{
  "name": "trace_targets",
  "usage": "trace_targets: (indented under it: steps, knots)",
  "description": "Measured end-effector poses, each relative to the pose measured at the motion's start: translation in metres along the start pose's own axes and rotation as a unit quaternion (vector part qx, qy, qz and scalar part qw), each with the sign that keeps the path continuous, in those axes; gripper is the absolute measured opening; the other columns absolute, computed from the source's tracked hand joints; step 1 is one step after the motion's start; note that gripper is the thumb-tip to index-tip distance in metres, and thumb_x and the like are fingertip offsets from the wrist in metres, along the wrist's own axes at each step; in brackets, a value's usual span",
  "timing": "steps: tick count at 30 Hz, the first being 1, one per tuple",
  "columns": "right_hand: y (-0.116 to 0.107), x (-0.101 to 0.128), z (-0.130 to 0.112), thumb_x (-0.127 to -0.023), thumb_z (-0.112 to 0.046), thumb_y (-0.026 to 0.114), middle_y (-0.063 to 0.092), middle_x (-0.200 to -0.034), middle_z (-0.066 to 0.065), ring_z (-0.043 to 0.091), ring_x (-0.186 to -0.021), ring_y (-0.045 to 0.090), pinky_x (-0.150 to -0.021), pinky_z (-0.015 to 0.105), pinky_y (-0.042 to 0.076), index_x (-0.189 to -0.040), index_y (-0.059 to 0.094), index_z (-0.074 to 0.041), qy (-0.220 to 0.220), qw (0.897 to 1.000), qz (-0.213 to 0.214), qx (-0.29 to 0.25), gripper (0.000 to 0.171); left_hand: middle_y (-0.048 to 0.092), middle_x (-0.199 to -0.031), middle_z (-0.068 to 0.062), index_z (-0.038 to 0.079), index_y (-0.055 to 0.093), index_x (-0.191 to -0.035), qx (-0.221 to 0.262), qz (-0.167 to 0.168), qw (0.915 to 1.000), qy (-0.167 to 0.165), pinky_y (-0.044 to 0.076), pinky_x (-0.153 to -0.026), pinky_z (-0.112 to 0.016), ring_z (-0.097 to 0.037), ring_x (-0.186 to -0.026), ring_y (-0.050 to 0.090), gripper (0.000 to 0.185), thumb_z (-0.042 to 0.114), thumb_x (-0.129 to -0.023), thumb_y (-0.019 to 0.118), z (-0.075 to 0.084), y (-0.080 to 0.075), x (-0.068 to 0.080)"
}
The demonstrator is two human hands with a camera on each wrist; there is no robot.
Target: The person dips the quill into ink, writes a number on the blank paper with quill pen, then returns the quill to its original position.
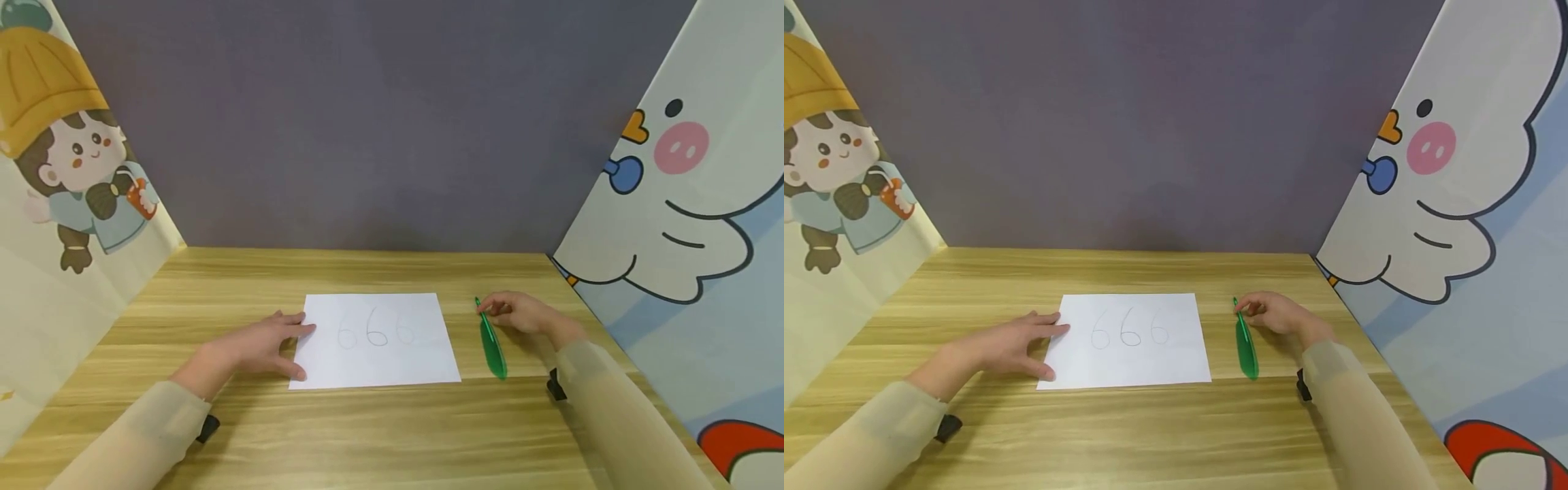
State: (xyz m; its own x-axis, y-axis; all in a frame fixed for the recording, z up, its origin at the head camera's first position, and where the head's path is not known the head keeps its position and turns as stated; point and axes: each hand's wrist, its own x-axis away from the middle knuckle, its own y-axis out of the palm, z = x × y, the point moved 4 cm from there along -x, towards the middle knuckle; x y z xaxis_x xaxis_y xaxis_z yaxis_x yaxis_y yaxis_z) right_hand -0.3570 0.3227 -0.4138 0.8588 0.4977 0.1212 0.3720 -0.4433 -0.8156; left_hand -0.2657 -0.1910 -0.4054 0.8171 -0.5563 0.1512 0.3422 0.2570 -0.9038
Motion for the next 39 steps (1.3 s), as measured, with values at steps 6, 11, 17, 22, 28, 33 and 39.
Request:
trace_targets:
  steps: [6,11,17,22,28,33,39]
  knots:
    - [0.0027,-0.0014,-0.0005,-0.106,-0.003,0.069,0.073,-0.133,0.018,0.038,-0.125,0.068,-0.105,0.054,0.058,-0.126,0.077,-0.007,-0.013,1.0,-0.013,-0.004,0.022,0.036,-0.173,-0.032,0.007,0.052,-0.163,-0.002,0.001,1.0,-0.005,0.032,-0.124,-0.078,-0.073,-0.154,0.026,0.101,0.059,-0.085,0.089,-0.0017,0.0005,0.0004]
    - [0.0027,-0.0009,0.0009,-0.103,-0.005,0.073,0.073,-0.122,0.014,0.029,-0.113,0.067,-0.097,0.043,0.057,-0.117,0.078,-0.007,-0.021,1.0,-0.005,0.009,0.015,0.035,-0.174,-0.031,0.007,0.052,-0.164,0.002,0.0,0.9999,-0.01,0.032,-0.125,-0.078,-0.072,-0.155,0.025,0.102,0.06,-0.085,0.089,-0.0008,-0.0004,0.0013]
    - [0.0025,0.0001,0.0027,-0.101,-0.011,0.079,0.071,-0.107,0.004,0.016,-0.095,0.056,-0.087,0.031,0.048,-0.104,0.08,-0.016,-0.016,0.999,0.013,0.044,0.006,0.035,-0.174,-0.031,0.007,0.052,-0.164,0.008,-0.003,0.9999,-0.013,0.03,-0.125,-0.079,-0.072,-0.155,0.024,0.102,0.058,-0.085,0.09,0.0012,0.0005,0.0011]
    - [0.0013,0.0025,-0.0017,-0.099,-0.014,0.081,0.064,-0.102,0.002,0.014,-0.09,0.052,-0.084,0.032,0.047,-0.099,0.08,-0.02,-0.032,0.996,0.027,0.079,0.006,0.034,-0.175,-0.03,0.007,0.051,-0.164,0.014,-0.004,0.9997,-0.019,0.029,-0.125,-0.08,-0.071,-0.157,0.023,0.102,0.058,-0.085,0.09,0.0,0.0012,0.0008]
    - [0.003,0.0046,-0.0011,-0.097,-0.019,0.084,0.067,-0.105,-0.001,0.013,-0.095,0.058,-0.089,0.037,0.052,-0.097,0.08,-0.021,-0.043,0.993,0.05,0.098,0.004,0.033,-0.177,-0.027,0.01,0.051,-0.165,0.02,-0.007,0.9994,-0.029,0.029,-0.125,-0.08,-0.068,-0.159,0.023,0.102,0.06,-0.084,0.089,-0.0027,0.0042,0.0005]
    - [0.0044,0.0037,0.0013,-0.098,-0.021,0.083,0.074,-0.102,-0.004,0.012,-0.096,0.065,-0.091,0.04,0.055,-0.098,0.079,-0.021,-0.037,0.993,0.064,0.096,0.004,0.032,-0.177,-0.028,0.009,0.051,-0.165,0.02,-0.007,0.9994,-0.026,0.028,-0.125,-0.081,-0.069,-0.158,0.021,0.103,0.061,-0.084,0.089,-0.0028,0.0038,0.0018]
    - [0.0034,0.0032,-0.0023,-0.101,-0.023,0.081,0.075,-0.1,-0.005,0.012,-0.094,0.064,-0.089,0.04,0.054,-0.102,0.078,-0.019,-0.014,0.993,0.079,0.083,0.005,0.032,-0.177,-0.027,0.009,0.051,-0.165,0.025,-0.007,0.9993,-0.028,0.028,-0.125,-0.081,-0.069,-0.159,0.02,0.102,0.059,-0.085,0.089,-0.0009,0.0036,0.0009]
